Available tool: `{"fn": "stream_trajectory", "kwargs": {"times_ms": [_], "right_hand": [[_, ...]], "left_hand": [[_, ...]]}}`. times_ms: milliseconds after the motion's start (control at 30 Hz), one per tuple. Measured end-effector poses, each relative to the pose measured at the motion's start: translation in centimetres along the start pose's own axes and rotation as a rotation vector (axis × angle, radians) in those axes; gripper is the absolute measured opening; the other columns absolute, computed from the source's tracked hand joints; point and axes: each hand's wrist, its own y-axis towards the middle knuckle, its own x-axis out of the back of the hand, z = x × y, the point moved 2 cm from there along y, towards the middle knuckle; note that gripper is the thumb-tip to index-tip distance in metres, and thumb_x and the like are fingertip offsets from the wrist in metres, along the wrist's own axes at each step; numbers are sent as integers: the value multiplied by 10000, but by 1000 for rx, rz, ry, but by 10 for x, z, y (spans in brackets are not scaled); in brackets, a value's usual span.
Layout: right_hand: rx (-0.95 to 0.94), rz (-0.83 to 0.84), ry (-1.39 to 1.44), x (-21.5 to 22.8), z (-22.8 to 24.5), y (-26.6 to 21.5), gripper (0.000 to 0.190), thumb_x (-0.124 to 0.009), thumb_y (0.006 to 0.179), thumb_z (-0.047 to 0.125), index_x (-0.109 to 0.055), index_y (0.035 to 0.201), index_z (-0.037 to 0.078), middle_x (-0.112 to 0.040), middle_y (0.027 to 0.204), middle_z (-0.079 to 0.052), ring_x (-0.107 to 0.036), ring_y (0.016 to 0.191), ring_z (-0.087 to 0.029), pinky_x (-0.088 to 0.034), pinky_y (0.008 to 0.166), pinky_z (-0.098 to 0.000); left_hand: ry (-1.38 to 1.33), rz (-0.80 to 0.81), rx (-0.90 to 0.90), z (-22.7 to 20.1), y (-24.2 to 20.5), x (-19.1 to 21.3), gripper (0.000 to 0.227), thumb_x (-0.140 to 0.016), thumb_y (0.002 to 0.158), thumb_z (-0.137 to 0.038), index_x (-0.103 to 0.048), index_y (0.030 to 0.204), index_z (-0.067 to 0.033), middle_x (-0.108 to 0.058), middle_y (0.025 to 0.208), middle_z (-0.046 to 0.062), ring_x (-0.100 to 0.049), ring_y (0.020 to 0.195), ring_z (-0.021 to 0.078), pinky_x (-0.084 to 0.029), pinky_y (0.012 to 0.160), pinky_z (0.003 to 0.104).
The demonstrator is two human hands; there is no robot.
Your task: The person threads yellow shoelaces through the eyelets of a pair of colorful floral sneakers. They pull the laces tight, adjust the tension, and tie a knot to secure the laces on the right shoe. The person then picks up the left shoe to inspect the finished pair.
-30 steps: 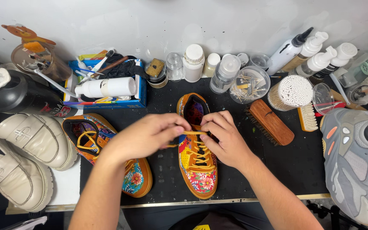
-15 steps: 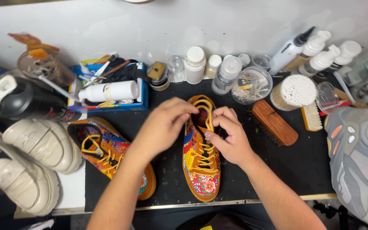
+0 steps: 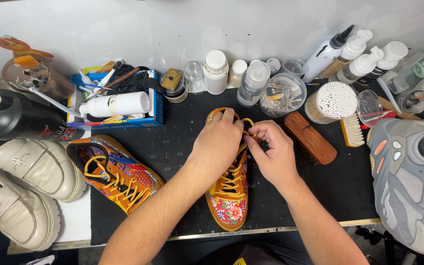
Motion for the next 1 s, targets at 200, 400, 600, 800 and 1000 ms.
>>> {"fn": "stream_trajectory", "kwargs": {"times_ms": [200, 400, 600, 800, 1000], "right_hand": [[113, 126, -230, 5, 17, 5, 203, -711, 925, 42, -674, 1123, 17, -694, 1103, -81, -653, 943, -199, -528, 859, -312], [320, 266, -462, 3, 27, 4, 433, -752, 847, 263, -668, 1209, 41, -665, 1266, -106, -521, 1171, -334, -429, 1032, -437], [332, 337, -637, -11, 32, 6, 565, -769, 796, 419, -677, 1212, 47, -652, 1269, -94, -472, 1183, -362, -347, 1056, -506], [395, 362, -761, -22, 30, 8, 444, -789, 768, 424, -707, 1000, 55, -667, 1138, -84, -444, 1217, -388, -285, 1086, -564], [363, 388, -594, -23, 12, 13, 337, -828, 751, 342, -711, 901, 64, -667, 944, -46, -425, 1160, -392, -317, 1051, -501]], "left_hand": [[-328, 99, 133, 8, -1, -7, 284, -654, 900, -72, -555, 1159, -10, -686, 1049, 189, -659, 1026, 387, -557, 822, 512], [-145, -86, 14, 12, -17, 2, 294, -700, 777, -74, -605, 1055, -54, -734, 881, 116, -652, 987, 347, -500, 841, 522], [-132, -323, 265, 11, -34, 0, 287, -727, 791, -146, -640, 1042, -36, -670, 989, 147, -649, 937, 339, -556, 749, 445], [-263, -255, 382, 15, -50, -2, 154, -684, 956, -222, -662, 1012, -80, -667, 963, 125, -716, 804, 332, -580, 664, 431], [-363, -182, 513, 18, -56, 5, 207, -692, 911, -229, -660, 1038, -69, -682, 925, 143, -713, 774, 375, -570, 642, 474]]}}
